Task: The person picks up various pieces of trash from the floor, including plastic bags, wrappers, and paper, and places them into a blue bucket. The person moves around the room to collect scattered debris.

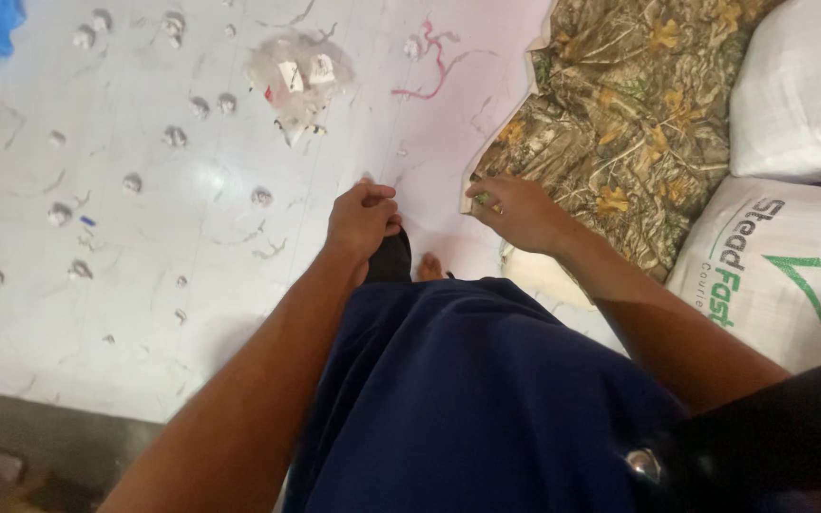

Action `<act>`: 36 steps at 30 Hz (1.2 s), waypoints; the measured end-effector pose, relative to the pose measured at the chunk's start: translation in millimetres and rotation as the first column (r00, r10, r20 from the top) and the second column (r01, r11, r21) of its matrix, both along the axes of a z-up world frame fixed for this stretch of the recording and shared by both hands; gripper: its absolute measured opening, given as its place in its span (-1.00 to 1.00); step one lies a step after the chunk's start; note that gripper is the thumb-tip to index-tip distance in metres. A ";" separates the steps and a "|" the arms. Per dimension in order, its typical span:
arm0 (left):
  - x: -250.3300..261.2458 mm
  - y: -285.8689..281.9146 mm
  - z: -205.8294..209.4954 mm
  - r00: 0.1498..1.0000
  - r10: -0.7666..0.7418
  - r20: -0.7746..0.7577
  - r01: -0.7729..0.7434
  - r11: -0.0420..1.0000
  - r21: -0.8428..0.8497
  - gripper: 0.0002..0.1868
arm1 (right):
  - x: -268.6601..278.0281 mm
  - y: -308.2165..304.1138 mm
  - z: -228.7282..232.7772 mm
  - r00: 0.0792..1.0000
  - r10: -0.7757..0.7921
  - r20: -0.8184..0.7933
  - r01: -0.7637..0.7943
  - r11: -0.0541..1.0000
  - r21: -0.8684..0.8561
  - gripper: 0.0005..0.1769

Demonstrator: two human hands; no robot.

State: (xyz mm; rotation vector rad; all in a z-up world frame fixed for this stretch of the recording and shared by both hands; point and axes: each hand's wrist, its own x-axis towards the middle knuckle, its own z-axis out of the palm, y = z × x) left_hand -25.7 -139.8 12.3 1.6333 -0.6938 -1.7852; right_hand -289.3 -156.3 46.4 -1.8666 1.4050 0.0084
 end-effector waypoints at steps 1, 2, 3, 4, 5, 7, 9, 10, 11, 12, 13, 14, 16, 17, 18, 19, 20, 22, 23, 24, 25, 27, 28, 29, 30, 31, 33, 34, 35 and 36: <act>2.1 -10.3 -0.5 1.000 -0.004 -0.008 0.004 1.000 -0.004 -0.80 | 4.7 -5.8 -0.9 1.000 0.007 -0.012 -0.007 1.000 -0.008 -0.62; 3.8 -20.7 0.1 1.000 -0.009 -0.016 0.009 1.000 -0.007 -0.79 | 9.3 -11.9 -1.7 1.000 0.013 -0.025 -0.014 1.000 -0.015 -0.62; 6.4 -30.8 0.2 0.999 -0.035 0.010 0.034 0.999 0.018 -0.79 | 14.9 -16.6 -3.9 0.999 -0.052 -0.015 0.052 0.999 0.013 -0.62; 8.6 -41.0 0.5 0.997 -0.061 0.036 0.059 0.997 0.043 -0.78 | 20.4 -21.8 -6.9 0.993 -0.117 -0.007 0.117 0.992 0.042 -0.62; 9.8 -51.7 1.4 0.995 -0.073 0.060 0.070 0.996 0.062 -0.78 | 24.9 -30.2 -9.9 0.986 -0.167 -0.002 0.167 0.984 0.064 -0.61; 11.2 -71.0 -0.8 0.985 -0.128 0.114 0.123 0.991 0.055 -0.76 | 33.1 -42.0 -21.0 0.983 -0.166 0.084 0.163 0.986 0.034 -0.63; 9.7 -89.4 -12.6 0.974 -0.177 0.142 0.169 0.983 0.066 -0.74 | 38.5 -52.4 -41.9 0.975 -0.182 0.125 0.181 0.983 0.024 -0.64; 8.4 -97.7 -22.8 0.970 -0.196 0.146 0.186 0.979 0.079 -0.73 | 42.1 -57.3 -56.8 0.972 -0.198 0.127 0.195 0.980 0.030 -0.63; 3.4 -105.3 -37.6 0.969 -0.204 0.140 0.193 0.977 0.088 -0.72 | 41.2 -63.8 -72.8 0.972 -0.202 0.119 0.199 0.979 0.032 -0.63; -1.3 -112.1 -55.7 0.968 -0.205 0.143 0.197 0.978 0.066 -0.72 | 40.4 -68.9 -91.2 0.974 -0.197 0.109 0.193 0.980 0.043 -0.64; -5.2 -120.0 -76.5 0.966 -0.211 0.150 0.207 0.978 0.042 -0.72 | 40.3 -74.1 -112.3 0.975 -0.198 0.105 0.193 0.980 0.052 -0.65; -9.0 -127.8 -100.5 0.963 -0.216 0.158 0.216 0.976 0.018 -0.72 | 38.7 -79.0 -135.0 0.975 -0.198 0.100 0.193 0.979 0.062 -0.65; -17.7 -137.6 -157.5 0.954 -0.231 0.192 0.235 0.972 0.000 -0.71 | 33.3 -87.2 -185.9 0.977 -0.192 0.088 0.186 0.980 0.071 -0.66; -21.1 -141.8 -188.7 0.947 -0.239 0.215 0.246 0.969 -0.008 -0.71 | 31.5 -90.3 -214.4 0.978 -0.190 0.086 0.184 0.980 0.077 -0.66; -27.2 -146.9 -221.4 0.953 -0.224 0.202 0.239 0.970 -0.050 -0.71 | 26.5 -94.3 -242.9 0.983 -0.169 0.073 0.162 0.982 0.097 -0.68; -32.9 -153.1 -254.3 0.959 -0.208 0.191 0.229 0.969 -0.091 -0.71 | 21.2 -99.9 -272.1 0.987 -0.145 0.063 0.137 0.984 0.118 -0.69; -36.2 -161.6 -287.6 0.964 -0.193 0.180 0.218 0.967 -0.132 -0.71 | 17.2 -107.0 -303.0 0.991 -0.121 0.055 0.112 0.984 0.138 -0.70; -47.5 -184.4 -356.4 0.968 -0.189 0.164 0.205 0.975 -0.091 -0.68 | 1.1 -130.3 -366.5 0.999 -0.028 -0.017 0.030 0.995 0.100 -0.69; -41.4 -191.0 -386.2 0.967 -0.187 0.171 0.199 0.978 -0.059 -0.66 | 3.5 -133.3 -397.7 0.999 0.019 -0.036 -0.016 0.996 0.091 -0.69; -34.7 -195.6 -413.2 0.960 -0.200 0.194 0.208 0.978 -0.023 -0.67 | 5.9 -130.8 -425.7 1.000 0.026 -0.016 -0.023 0.992 0.125 -0.66; -35.8 -212.1 -437.4 0.958 -0.196 0.209 0.203 0.979 -0.012 -0.67 | -0.6 -143.5 -449.3 0.999 0.045 -0.008 -0.043 0.990 0.136 -0.63; -33.8 -234.4 -480.9 0.948 -0.193 0.252 0.200 0.980 -0.004 -0.69 | -6.3 -165.5 -491.0 0.991 0.129 -0.019 -0.123 0.975 0.185 -0.57; -31.1 -243.1 -500.5 0.941 -0.192 0.278 0.202 0.979 -0.005 -0.71 | -2.7 -174.3 -508.4 0.981 0.193 -0.036 -0.180 0.958 0.225 -0.54; -31.0 -247.6 -517.1 0.932 -0.204 0.299 0.212 0.977 0.005 -0.72 | -2.2 -177.3 -519.2 0.967 0.249 -0.050 -0.226 0.934 0.277 -0.51; -32.1 -252.8 -531.6 0.875 -0.249 0.415 0.300 0.952 -0.062 -0.72 | -0.7 -182.4 -527.8 0.929 0.368 0.022 -0.364 0.907 0.212 -0.49; -33.6 -260.2 -544.8 0.805 -0.270 0.528 0.387 0.914 -0.123 -0.73 | 3.8 -190.9 -536.9 0.869 0.488 0.080 -0.495 0.859 0.134 -0.46; -39.0 -267.9 -561.5 0.704 -0.283 0.651 0.487 0.860 -0.153 -0.69 | 10.1 -196.4 -537.2 0.923 0.376 0.078 -0.379 0.862 0.336 -0.37; -44.7 -270.0 -564.1 0.684 -0.293 0.667 0.499 0.856 -0.135 -0.66 | 16.0 -194.7 -532.5 0.988 0.146 -0.042 -0.095 0.812 0.576 -0.30; -46.7 -268.6 -562.8 0.660 -0.303 0.687 0.506 0.855 -0.110 -0.62 | 26.5 -191.4 -525.6 0.977 -0.050 -0.207 0.190 0.642 0.743 -0.22; -47.2 -266.4 -558.9 0.617 -0.321 0.718 0.565 0.816 -0.122 -0.60 | 35.1 -188.2 -516.2 0.980 0.028 -0.197 0.128 0.667 0.734 -0.16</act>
